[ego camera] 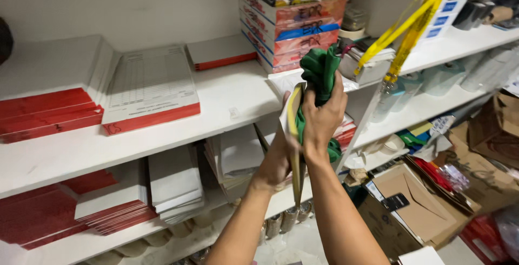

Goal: The person wipes the covers of several notebooks one at a time using a green cloth while they are on a shelf and a stool, then rolls up the cloth.

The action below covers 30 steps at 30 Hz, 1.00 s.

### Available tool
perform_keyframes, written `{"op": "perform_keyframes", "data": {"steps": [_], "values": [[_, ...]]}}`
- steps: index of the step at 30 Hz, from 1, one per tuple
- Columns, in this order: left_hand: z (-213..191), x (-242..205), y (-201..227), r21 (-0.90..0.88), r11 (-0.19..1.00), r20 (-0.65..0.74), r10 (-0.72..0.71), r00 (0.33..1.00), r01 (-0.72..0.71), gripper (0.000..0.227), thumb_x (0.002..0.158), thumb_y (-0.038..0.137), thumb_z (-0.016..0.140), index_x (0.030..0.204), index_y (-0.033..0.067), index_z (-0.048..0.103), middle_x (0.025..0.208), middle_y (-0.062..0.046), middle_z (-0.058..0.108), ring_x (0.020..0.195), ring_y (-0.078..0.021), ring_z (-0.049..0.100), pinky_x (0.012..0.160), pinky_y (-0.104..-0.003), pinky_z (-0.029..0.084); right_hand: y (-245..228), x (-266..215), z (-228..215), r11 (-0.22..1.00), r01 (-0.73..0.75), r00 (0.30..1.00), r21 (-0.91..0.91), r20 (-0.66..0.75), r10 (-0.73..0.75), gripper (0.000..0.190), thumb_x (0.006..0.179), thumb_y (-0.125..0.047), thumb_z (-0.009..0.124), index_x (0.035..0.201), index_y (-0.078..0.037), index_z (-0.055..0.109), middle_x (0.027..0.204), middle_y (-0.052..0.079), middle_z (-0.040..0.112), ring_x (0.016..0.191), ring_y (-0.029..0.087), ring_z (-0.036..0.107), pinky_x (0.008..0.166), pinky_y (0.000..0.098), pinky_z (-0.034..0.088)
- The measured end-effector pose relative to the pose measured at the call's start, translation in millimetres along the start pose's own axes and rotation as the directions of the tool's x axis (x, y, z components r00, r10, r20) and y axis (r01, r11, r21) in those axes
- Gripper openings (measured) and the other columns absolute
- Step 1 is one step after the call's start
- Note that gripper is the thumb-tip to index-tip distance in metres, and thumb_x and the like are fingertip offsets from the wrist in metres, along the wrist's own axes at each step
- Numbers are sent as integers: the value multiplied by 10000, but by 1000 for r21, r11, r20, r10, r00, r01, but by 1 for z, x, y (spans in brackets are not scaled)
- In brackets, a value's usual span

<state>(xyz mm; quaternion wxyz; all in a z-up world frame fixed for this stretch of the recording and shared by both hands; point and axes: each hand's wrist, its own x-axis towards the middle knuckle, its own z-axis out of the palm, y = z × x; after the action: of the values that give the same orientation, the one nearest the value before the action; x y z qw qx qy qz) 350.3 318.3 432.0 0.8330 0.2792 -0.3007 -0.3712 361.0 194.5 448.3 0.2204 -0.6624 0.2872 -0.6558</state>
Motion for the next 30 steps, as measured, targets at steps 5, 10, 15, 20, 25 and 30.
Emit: {"op": "perform_keyframes", "data": {"steps": [5, 10, 15, 20, 25, 30], "values": [[5, -7, 29, 256, 810, 130, 512, 849, -527, 1159, 763, 208, 867, 1644, 52, 131, 1599, -216, 394, 1447, -251, 428, 1203, -400, 415, -32, -4, 26, 992, 1, 999, 129, 45, -7, 605, 889, -258, 774, 1444, -262, 534, 1099, 176, 639, 1041, 437, 683, 894, 526, 537], [-73, -17, 28, 751, 638, -428, 669, 608, -173, 432, 1047, 400, 549, 885, 47, 737, 740, -50, 635, 716, -171, 547, 679, -369, 488, -76, 11, 54, 966, 114, 981, 234, 130, -147, 638, 879, -283, 796, 1453, -273, 518, 1177, 159, 631, 1158, 404, 650, 1001, 507, 494], [-104, -38, 97, 835, 538, -425, 762, 489, -113, 430, 1051, 395, 596, 785, 67, 673, 666, -41, 567, 668, -163, 500, 616, -313, 427, -55, 32, 105, 923, 275, 912, 270, 230, -339, 722, 855, -241, 820, 1490, -162, 486, 1216, 217, 620, 1189, 454, 614, 1024, 538, 469], [-142, -38, 148, 926, 374, -332, 876, 350, -57, 399, 993, 379, 717, 733, 80, 670, 627, -68, 621, 668, -138, 541, 633, -326, 466, -40, 25, 121, 960, 178, 881, 217, 399, -253, 662, 881, -272, 804, 1431, -136, 462, 1209, 230, 626, 1148, 482, 624, 973, 583, 479], [-167, -20, 198, 942, 337, -323, 912, 254, -11, 376, 956, 400, 751, 735, 106, 670, 638, -34, 649, 664, -105, 548, 635, -315, 484, -30, 14, 157, 970, 243, 804, 12, 557, -209, 684, 832, -330, 817, 1404, -189, 469, 1169, 180, 621, 1075, 482, 650, 929, 599, 501], [-183, -9, 220, 940, 332, -342, 919, 197, 82, 377, 917, 396, 769, 757, 72, 663, 639, -85, 657, 638, -174, 583, 619, -381, 480, -56, -17, 158, 958, 244, 772, 154, 566, -288, 642, 856, -131, 789, 1428, -64, 505, 1173, 278, 604, 1100, 562, 620, 925, 633, 479]]}}
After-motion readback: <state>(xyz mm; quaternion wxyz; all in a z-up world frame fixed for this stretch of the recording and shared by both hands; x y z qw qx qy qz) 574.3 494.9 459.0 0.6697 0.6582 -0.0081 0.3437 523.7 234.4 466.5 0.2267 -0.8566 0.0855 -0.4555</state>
